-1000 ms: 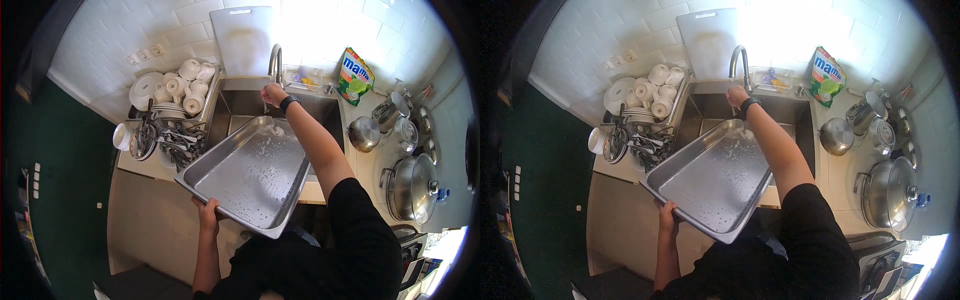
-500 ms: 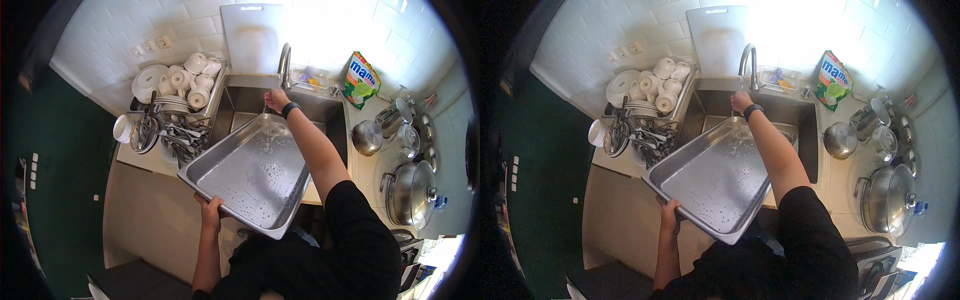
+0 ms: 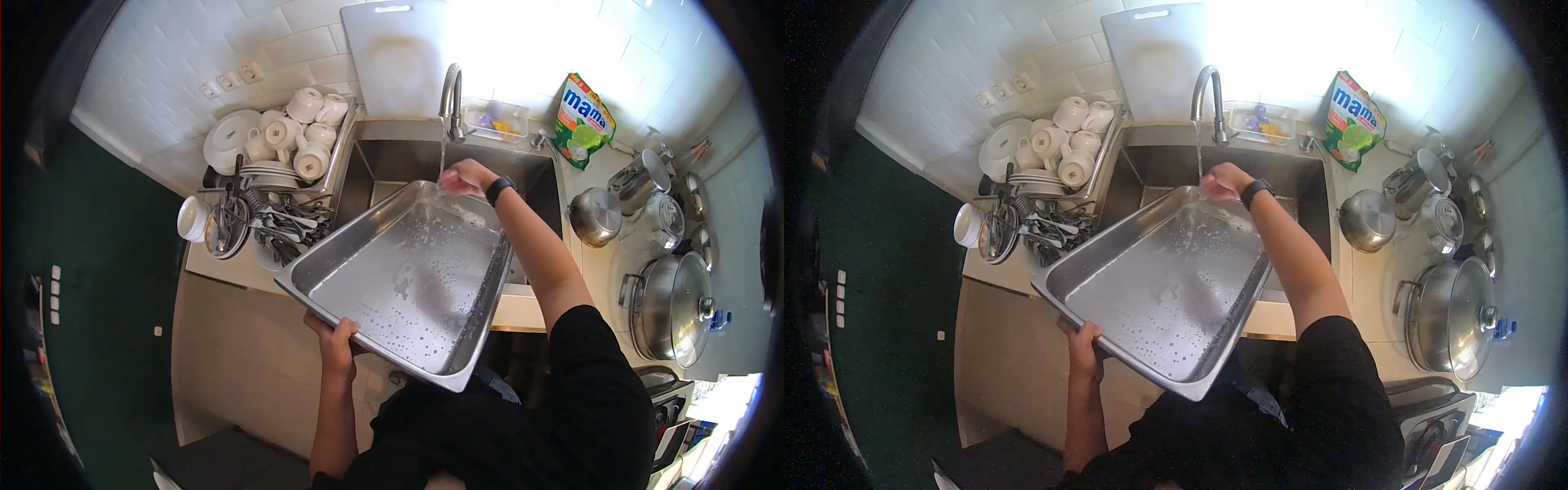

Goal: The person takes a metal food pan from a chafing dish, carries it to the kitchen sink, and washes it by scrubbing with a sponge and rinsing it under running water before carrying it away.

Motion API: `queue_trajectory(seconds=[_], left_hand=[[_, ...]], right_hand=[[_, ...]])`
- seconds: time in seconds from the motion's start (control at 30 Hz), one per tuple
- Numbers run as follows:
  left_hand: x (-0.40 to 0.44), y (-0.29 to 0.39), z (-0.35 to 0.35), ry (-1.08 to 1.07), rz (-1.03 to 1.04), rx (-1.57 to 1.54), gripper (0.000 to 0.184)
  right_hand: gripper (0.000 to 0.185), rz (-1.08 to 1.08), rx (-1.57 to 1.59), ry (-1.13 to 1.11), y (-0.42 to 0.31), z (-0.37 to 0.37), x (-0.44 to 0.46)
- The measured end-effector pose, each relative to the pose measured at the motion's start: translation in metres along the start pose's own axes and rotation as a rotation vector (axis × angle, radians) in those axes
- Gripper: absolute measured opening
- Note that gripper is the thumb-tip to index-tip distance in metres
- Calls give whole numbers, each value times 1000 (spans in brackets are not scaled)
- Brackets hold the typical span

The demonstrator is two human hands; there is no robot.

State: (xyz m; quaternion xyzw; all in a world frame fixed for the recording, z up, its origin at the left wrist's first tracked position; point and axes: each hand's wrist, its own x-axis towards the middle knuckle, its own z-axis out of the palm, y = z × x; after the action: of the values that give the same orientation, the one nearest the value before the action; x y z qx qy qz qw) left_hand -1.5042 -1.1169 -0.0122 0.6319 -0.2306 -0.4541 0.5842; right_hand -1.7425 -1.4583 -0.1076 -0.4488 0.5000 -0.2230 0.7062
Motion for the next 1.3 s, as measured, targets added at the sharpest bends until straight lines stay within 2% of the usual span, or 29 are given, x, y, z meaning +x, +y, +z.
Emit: queue_trajectory(seconds=[0.03,0.13,0.2,0.23,0.3,0.4,0.5,0.63,0.73,0.77,0.87,1.13,1.3], left_hand=[[0,3,1,2,18,15,57],[8,6,-3,26,73,90,57],[5,27,4,-17,-34,80,67],[3,38,8,-40,-91,74,73],[1,46,18,3,-55,77,75],[-2,59,33,13,-2,94,78],[-12,77,47,11,106,189,79],[-10,95,50,-39,447,384,79],[-18,122,61,-84,632,485,77],[-29,135,73,-84,592,433,80],[-41,157,85,-65,513,528,82],[-64,157,96,-158,734,535,84],[-69,157,85,-168,744,498,84]], right_hand=[[23,-177,-341,-69,30,-31,15],[19,-303,-1806,144,137,-122,65],[19,55,-1480,-38,124,-99,-16],[19,190,-1267,-54,119,-82,-52],[19,353,-771,25,109,-50,-106],[9,306,-48,200,117,-19,-137],[2,184,509,70,150,-7,-124],[5,76,738,107,161,32,-119],[5,174,753,169,131,55,-144],[4,167,694,133,149,50,-128],[4,161,775,73,148,70,-127],[5,139,924,-7,152,96,-111],[7,86,896,-4,140,98,-123]])
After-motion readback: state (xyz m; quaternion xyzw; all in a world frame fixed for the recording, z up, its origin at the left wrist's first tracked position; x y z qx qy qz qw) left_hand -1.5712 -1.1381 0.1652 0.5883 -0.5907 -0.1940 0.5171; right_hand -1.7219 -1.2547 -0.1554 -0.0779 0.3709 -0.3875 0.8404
